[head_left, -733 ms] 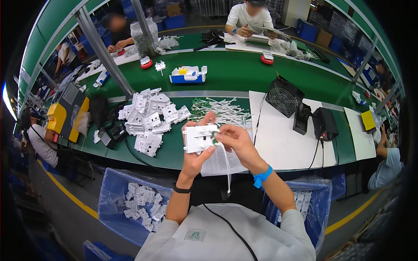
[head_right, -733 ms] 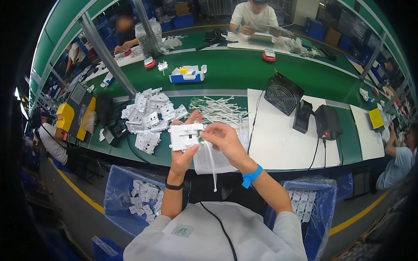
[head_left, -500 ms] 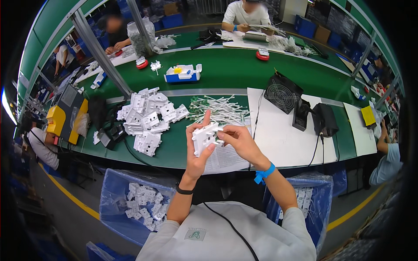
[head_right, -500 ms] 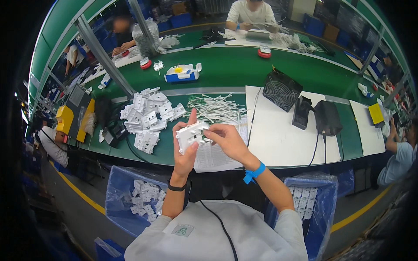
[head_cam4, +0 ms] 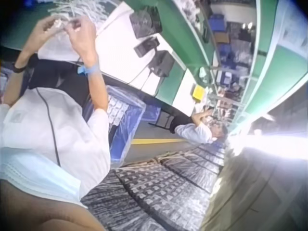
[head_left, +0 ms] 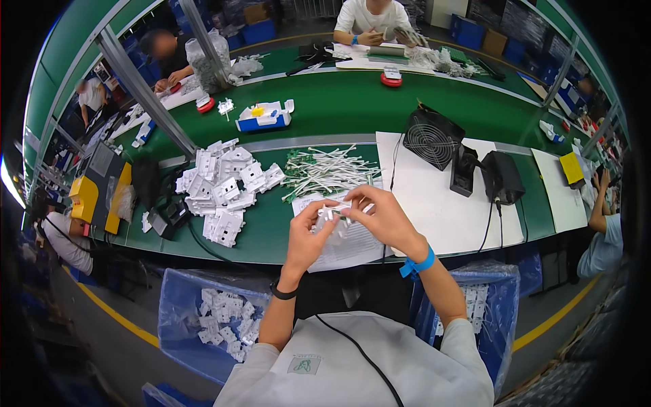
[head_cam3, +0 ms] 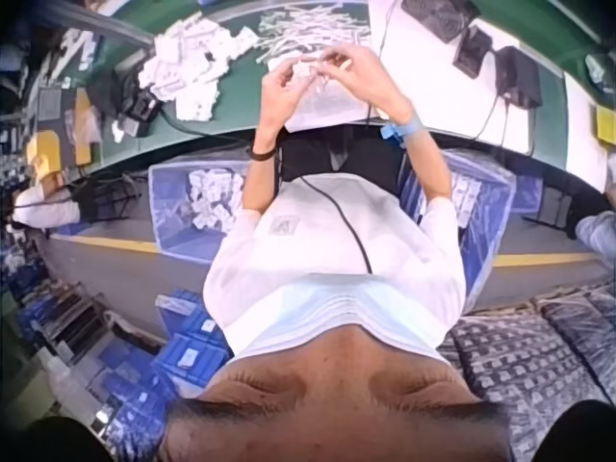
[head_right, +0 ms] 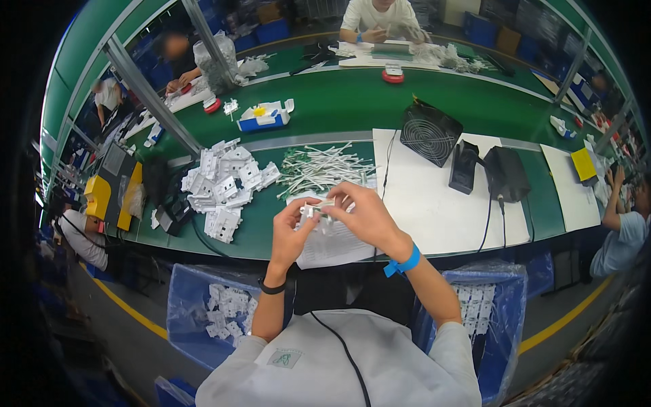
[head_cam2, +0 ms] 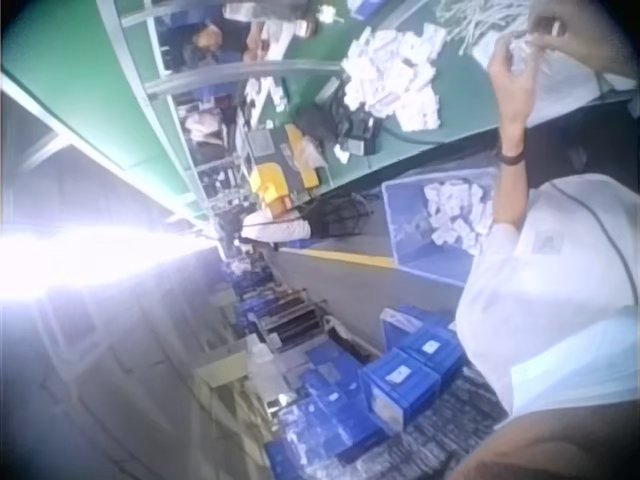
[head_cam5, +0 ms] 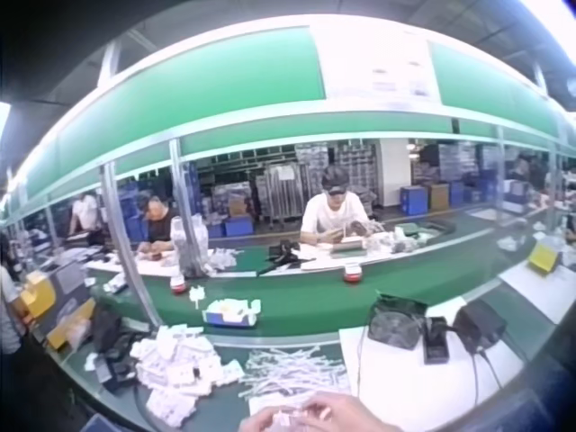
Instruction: Soldering wires to electronic components housed in white plastic casings on an assembly line.
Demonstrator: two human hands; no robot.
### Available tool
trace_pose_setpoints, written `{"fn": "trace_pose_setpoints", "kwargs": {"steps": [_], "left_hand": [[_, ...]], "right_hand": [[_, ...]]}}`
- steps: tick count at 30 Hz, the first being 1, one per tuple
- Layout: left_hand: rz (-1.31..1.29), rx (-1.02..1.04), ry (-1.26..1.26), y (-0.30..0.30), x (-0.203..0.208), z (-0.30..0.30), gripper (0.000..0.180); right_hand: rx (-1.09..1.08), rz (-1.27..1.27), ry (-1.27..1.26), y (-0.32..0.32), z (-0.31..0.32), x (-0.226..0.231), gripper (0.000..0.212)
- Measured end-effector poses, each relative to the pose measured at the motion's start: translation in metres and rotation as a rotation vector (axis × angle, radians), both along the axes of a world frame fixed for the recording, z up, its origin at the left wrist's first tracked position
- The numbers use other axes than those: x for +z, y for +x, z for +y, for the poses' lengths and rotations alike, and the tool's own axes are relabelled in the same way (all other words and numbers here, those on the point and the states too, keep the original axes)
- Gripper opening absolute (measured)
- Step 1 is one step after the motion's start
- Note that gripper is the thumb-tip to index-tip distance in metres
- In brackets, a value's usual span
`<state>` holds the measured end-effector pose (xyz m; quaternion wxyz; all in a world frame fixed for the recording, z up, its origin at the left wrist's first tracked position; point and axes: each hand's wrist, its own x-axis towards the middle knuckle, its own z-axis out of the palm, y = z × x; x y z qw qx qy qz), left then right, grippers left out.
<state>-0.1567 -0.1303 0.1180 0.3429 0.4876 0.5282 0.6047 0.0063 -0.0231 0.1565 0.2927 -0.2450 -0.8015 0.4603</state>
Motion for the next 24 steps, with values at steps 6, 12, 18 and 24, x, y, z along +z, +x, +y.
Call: {"fn": "trace_pose_setpoints", "kwargs": {"steps": [6,12,18,24], "left_hand": [[0.010,0.284,0.045,0.005,-0.029,0.029,0.016],[-0.445,0.246,0.016,0.054,-0.027,0.078,0.018],[-0.194,0.084,0.048,0.073,-0.072,0.124,0.032],[0.199,-0.182,0.055,0.091,-0.072,0.136,0.036]], "right_hand": [[-0.076,-0.023,-0.100,0.015,0.007,-0.016,0.017],[-0.346,-0.027,0.391,0.007,-0.013,-0.043,0.007],[-0.364,0.088,0.090,0.058,0.018,-0.060,0.007],[-0.990,0.413,-0.197,0.166,0.143,-0.093,0.024]]}}
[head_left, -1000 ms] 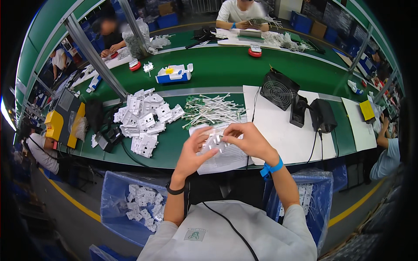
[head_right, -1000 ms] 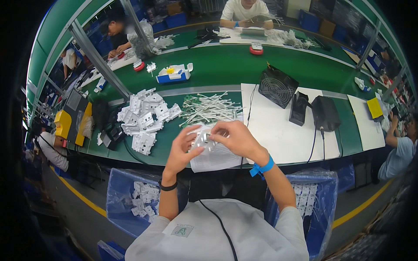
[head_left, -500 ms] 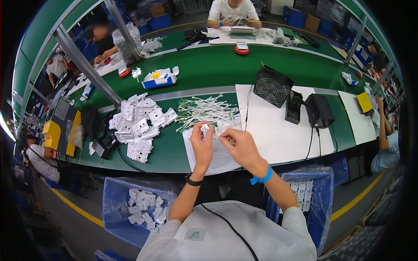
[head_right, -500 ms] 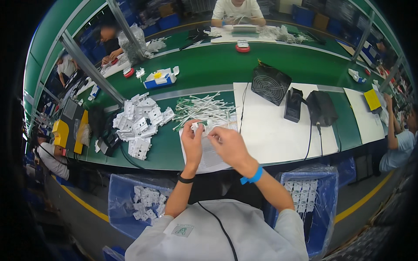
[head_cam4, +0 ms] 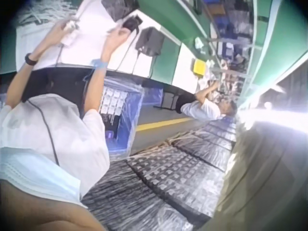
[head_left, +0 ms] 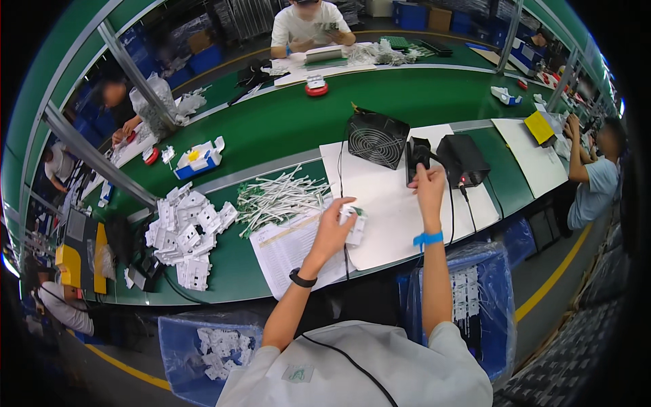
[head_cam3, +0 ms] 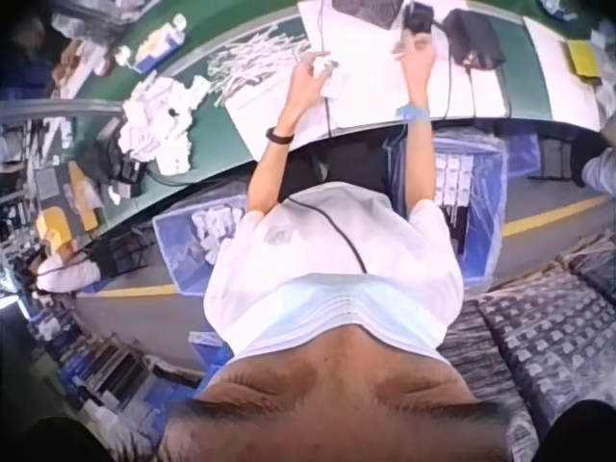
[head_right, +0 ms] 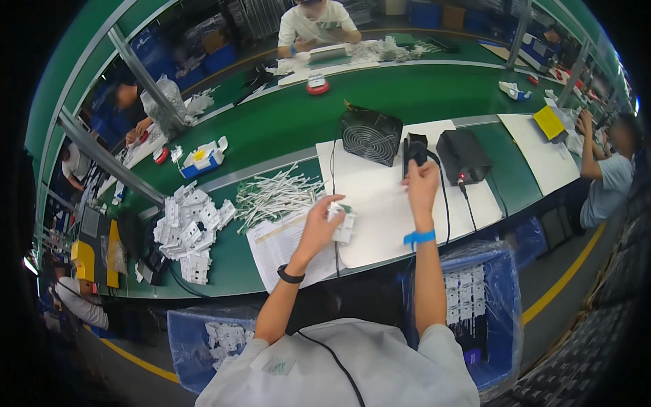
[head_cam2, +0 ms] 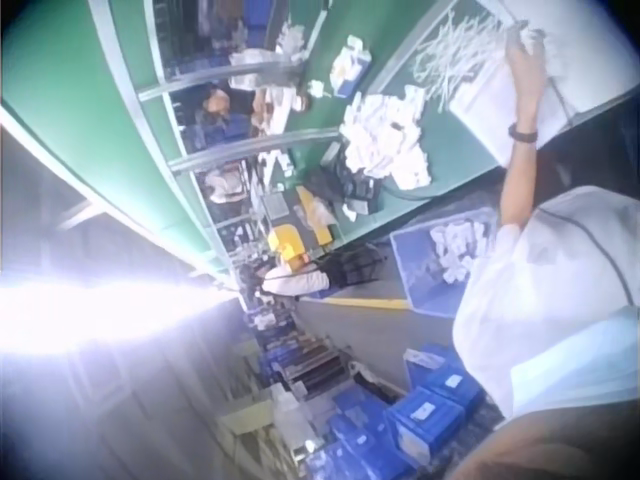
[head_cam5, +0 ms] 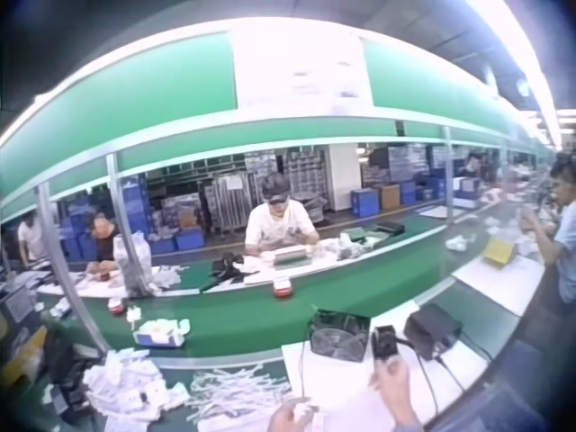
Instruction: Soldering wires to electronic components housed in white plastic casings on an assembly line.
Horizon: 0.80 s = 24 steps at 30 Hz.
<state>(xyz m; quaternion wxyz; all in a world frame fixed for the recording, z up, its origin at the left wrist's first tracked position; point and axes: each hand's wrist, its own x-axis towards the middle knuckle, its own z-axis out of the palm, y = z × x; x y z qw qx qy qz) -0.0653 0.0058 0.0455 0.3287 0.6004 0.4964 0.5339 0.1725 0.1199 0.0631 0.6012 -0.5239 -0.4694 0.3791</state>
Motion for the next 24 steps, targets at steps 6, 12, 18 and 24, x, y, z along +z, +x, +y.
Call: {"fn": "trace_pose_setpoints", "kwargs": {"steps": [6,12,18,24], "left_hand": [[0.001,-0.233,-0.267,0.040,0.013,0.001,0.044],[0.244,-0.132,-0.029,0.051,-0.016,0.040,0.035],[0.642,-0.129,0.024,0.043,-0.007,0.056,0.044],[0.565,0.042,0.143,0.058,0.017,0.027,0.034]], "right_hand": [[-0.153,-0.451,0.114,0.027,0.046,0.004,0.023],[-0.346,-0.413,0.318,0.031,0.014,0.006,0.017],[-0.310,-0.156,0.438,0.031,-0.021,-0.018,0.009],[-0.221,-0.139,0.464,0.021,-0.021,-0.053,0.009]]}}
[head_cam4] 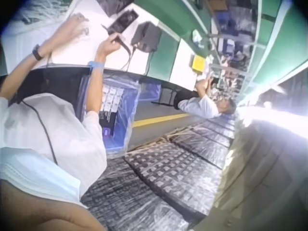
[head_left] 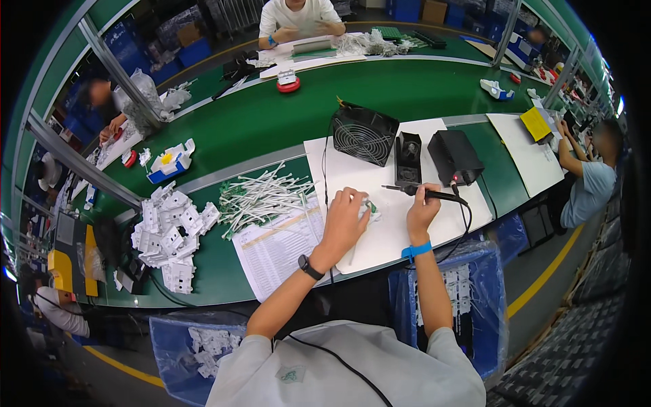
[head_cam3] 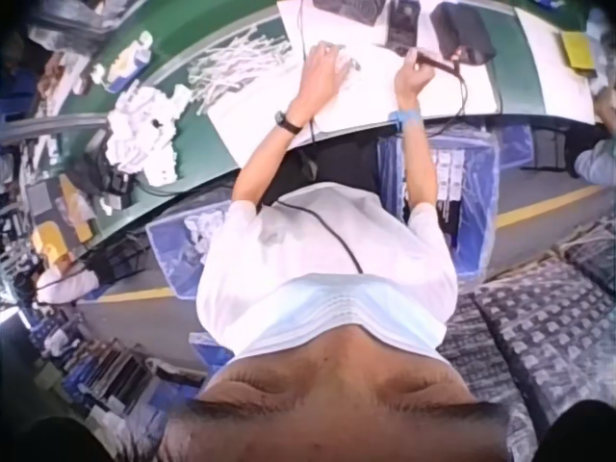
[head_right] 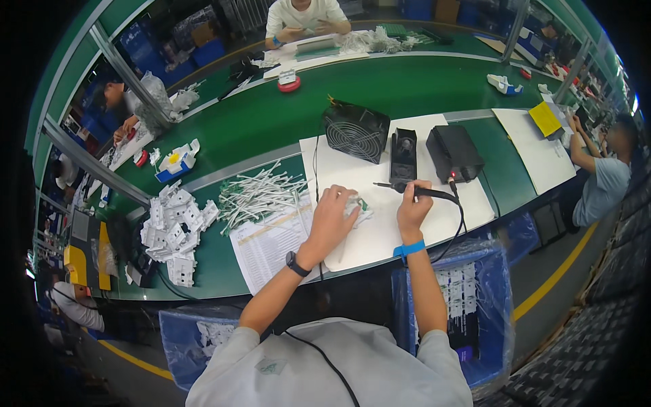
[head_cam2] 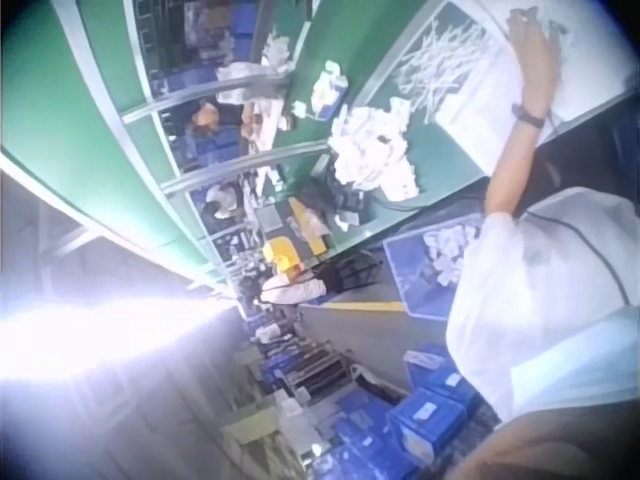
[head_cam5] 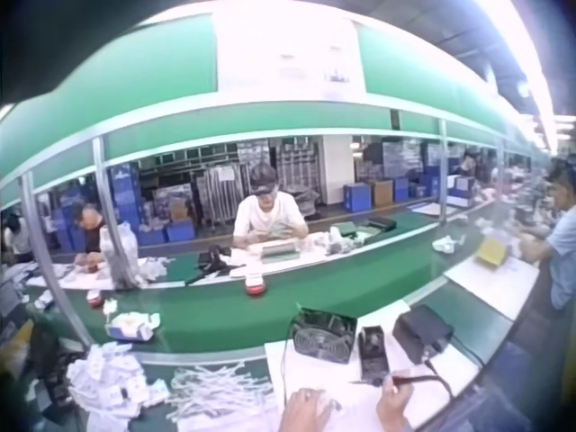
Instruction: Soldering wires to electronic components housed in white plastic casings on an assembly line.
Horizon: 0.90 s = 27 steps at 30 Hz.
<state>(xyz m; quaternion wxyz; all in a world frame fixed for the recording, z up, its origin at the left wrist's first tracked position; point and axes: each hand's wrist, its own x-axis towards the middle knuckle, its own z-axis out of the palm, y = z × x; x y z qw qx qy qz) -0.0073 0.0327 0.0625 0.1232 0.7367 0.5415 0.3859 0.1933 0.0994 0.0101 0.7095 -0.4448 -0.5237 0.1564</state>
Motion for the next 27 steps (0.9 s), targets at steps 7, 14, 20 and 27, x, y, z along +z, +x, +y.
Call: {"fn": "trace_pose_setpoints", "kwargs": {"steps": [7,14,20,27], "left_hand": [[0.186,-0.051,0.023,0.002,-0.023,-0.008,0.030],[0.236,-0.069,0.043,-0.013,-0.022,-0.004,0.026],[0.240,-0.120,0.048,-0.021,-0.019,-0.001,0.023],[0.222,-0.105,0.053,-0.016,-0.019,-0.003,0.023]], "right_hand": [[0.162,0.029,-0.048,-0.001,-0.005,-0.002,0.008],[0.229,0.036,-0.034,0.000,-0.009,-0.003,0.009],[0.362,-0.029,-0.060,-0.002,-0.008,-0.005,0.008],[0.398,-0.072,-0.103,-0.001,-0.007,-0.007,0.008]]}}
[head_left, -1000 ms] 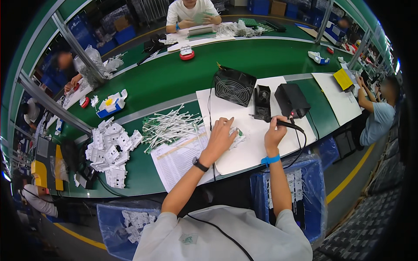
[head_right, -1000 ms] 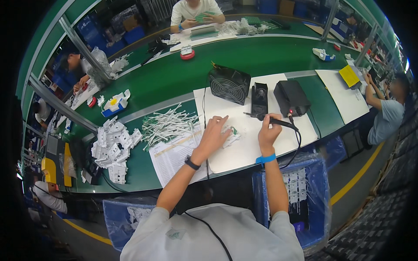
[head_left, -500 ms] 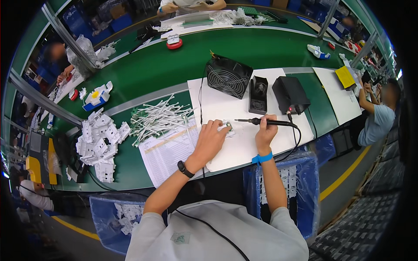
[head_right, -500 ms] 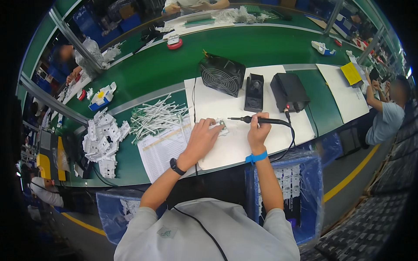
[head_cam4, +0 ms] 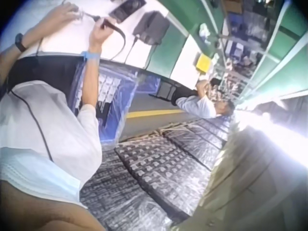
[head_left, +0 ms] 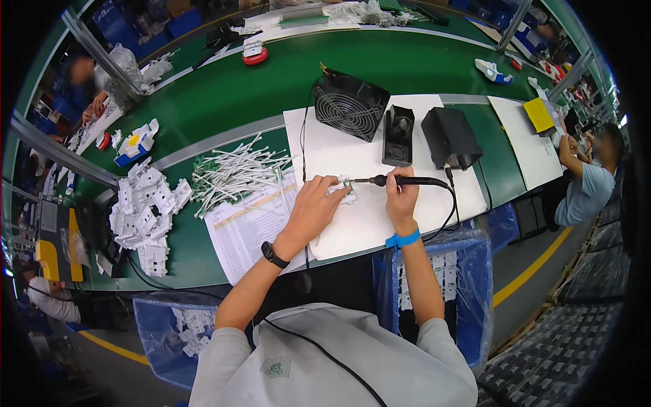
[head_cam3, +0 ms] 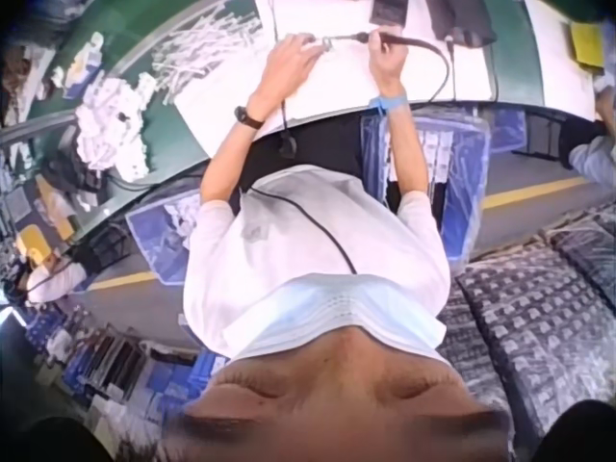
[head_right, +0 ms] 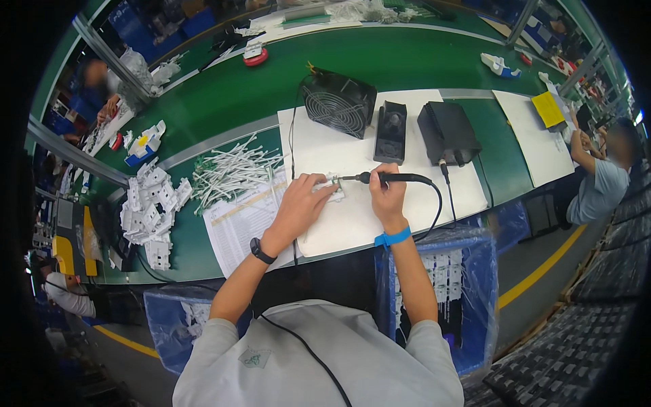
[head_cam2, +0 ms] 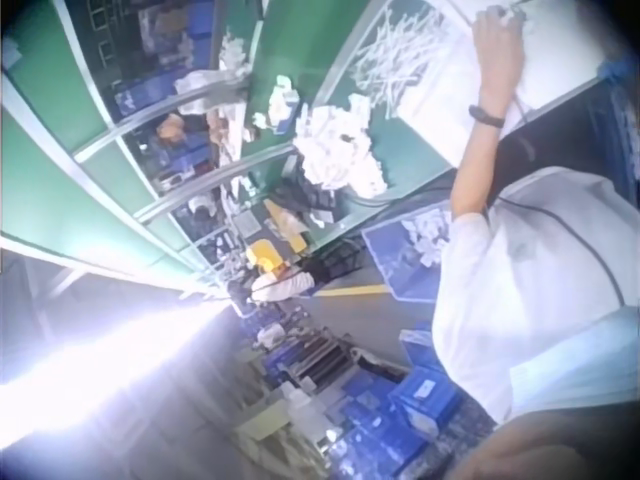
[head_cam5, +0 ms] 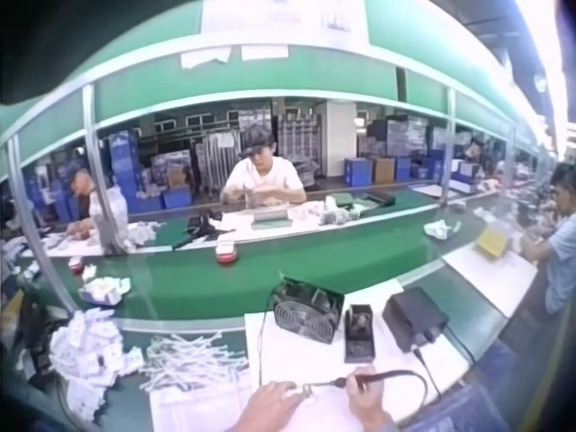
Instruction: Soldering wires to electronic components housed in white plastic casings on an assembly line.
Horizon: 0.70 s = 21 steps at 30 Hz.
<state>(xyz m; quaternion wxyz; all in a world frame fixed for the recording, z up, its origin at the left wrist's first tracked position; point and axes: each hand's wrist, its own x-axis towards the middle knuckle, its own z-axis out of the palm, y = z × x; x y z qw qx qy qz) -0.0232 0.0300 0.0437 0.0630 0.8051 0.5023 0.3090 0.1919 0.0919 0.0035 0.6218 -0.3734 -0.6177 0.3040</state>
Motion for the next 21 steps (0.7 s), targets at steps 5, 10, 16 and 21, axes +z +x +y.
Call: {"fn": "trace_pose_setpoints", "kwargs": {"steps": [5,10,16,21], "left_hand": [[0.005,0.025,0.037,0.0017,-0.0002,-0.0007,0.022],[-0.014,0.020,0.038,0.0013,0.0012,-0.0013,0.022],[-0.040,0.018,0.049,0.0010,-0.0004,-0.0019,0.022],[-0.043,0.026,0.023,0.0000,0.0001,-0.0033,0.023]], "right_hand": [[0.014,0.002,-0.016,-0.0003,0.0002,0.0007,0.008],[0.016,-0.013,0.002,-0.0006,0.0004,0.0011,0.008],[0.023,0.000,0.004,-0.0013,0.0002,-0.0009,0.008],[-0.008,-0.003,0.013,-0.0021,-0.0011,0.0015,0.008]]}}
